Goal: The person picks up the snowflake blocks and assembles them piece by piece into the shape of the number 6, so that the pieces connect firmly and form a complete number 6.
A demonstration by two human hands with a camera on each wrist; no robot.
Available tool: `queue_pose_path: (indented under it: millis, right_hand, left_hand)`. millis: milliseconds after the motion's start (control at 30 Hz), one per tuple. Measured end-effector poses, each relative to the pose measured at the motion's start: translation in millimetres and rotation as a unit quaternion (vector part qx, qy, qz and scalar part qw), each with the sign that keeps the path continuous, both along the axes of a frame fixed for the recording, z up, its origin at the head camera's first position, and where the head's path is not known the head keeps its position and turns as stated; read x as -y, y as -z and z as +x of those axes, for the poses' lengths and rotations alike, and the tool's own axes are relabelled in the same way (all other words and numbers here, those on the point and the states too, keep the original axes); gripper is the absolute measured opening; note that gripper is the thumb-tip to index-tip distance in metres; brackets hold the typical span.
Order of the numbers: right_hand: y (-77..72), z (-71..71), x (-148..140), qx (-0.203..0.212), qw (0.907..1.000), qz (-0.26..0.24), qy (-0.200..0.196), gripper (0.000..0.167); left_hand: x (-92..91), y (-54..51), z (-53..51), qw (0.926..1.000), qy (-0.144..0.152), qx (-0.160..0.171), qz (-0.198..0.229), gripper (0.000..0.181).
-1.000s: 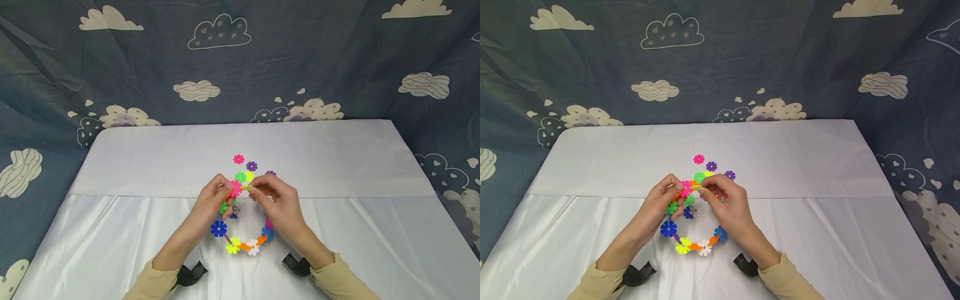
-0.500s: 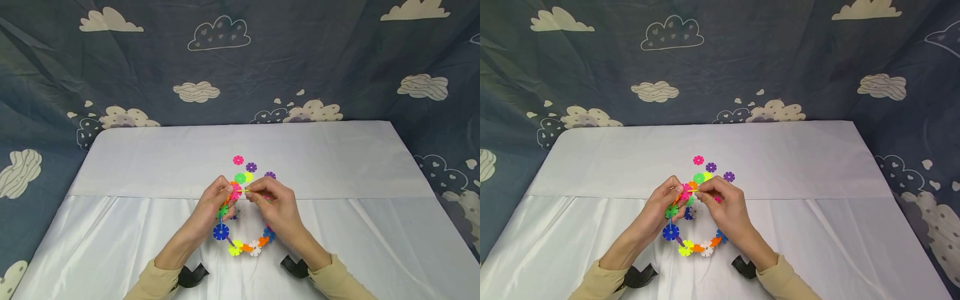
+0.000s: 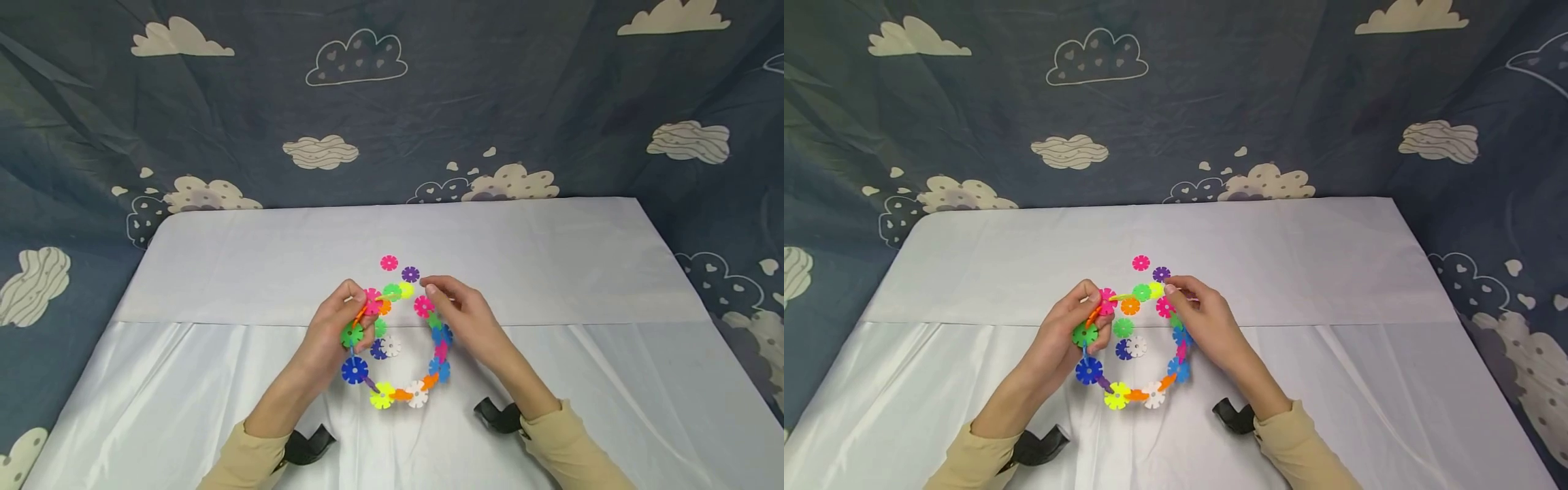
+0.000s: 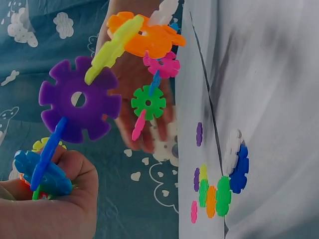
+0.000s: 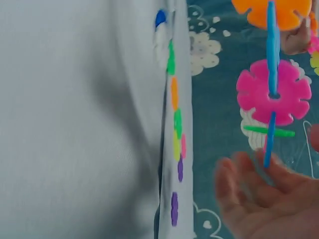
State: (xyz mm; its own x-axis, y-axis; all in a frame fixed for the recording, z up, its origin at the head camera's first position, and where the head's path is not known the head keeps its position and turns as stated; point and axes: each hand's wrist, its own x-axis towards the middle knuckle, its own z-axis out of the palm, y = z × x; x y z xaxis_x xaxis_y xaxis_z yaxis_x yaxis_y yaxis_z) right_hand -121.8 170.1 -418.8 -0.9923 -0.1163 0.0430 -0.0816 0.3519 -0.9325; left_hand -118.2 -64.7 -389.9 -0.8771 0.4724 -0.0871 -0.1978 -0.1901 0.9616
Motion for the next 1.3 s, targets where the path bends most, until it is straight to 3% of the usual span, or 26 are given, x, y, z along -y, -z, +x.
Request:
queue_pose_path:
  millis: [133,233,467,667,1000,1300]
  right_hand:
    - [-0.1,1.0,-0.1,0.09,0.993,-0.064,-0.04,0.042]
    - [-2.4,4.0,1.6,0.112,0.9856,-0.118,-0.047,0.033]
    - [-15.8,13.2,9.8,0.052,0.989,-0.135,-0.03,0.026]
    - [-26.7,19.6,15.4,0.029,0.9888,-0.143,-0.03,0.027]
    - [-29.9,22.3,16.4,-0.024,0.9885,-0.145,-0.037,0.018]
    - [-33.6,26.3,12.9,-0.057,0.9893,-0.121,-0.058,0.014]
  left_hand:
    - [2.8,1.4,-1.3,0.9999,-0.009,-0.005,0.012,0.025]
    - [3.6,2.1,-2.0,0.9997,-0.02,-0.004,0.011,0.025]
    - [0.4,2.4,-2.6,0.9985,-0.048,0.005,-0.028,0.018]
    - [-2.8,2.0,-2.8,0.9983,-0.047,0.006,-0.033,0.016]
    - [-3.8,-0.1,-1.2,0.9985,-0.039,-0.024,-0.03,0.017]
    - [-3.0,-0.2,1.0,0.9933,-0.055,-0.097,-0.029,0.015]
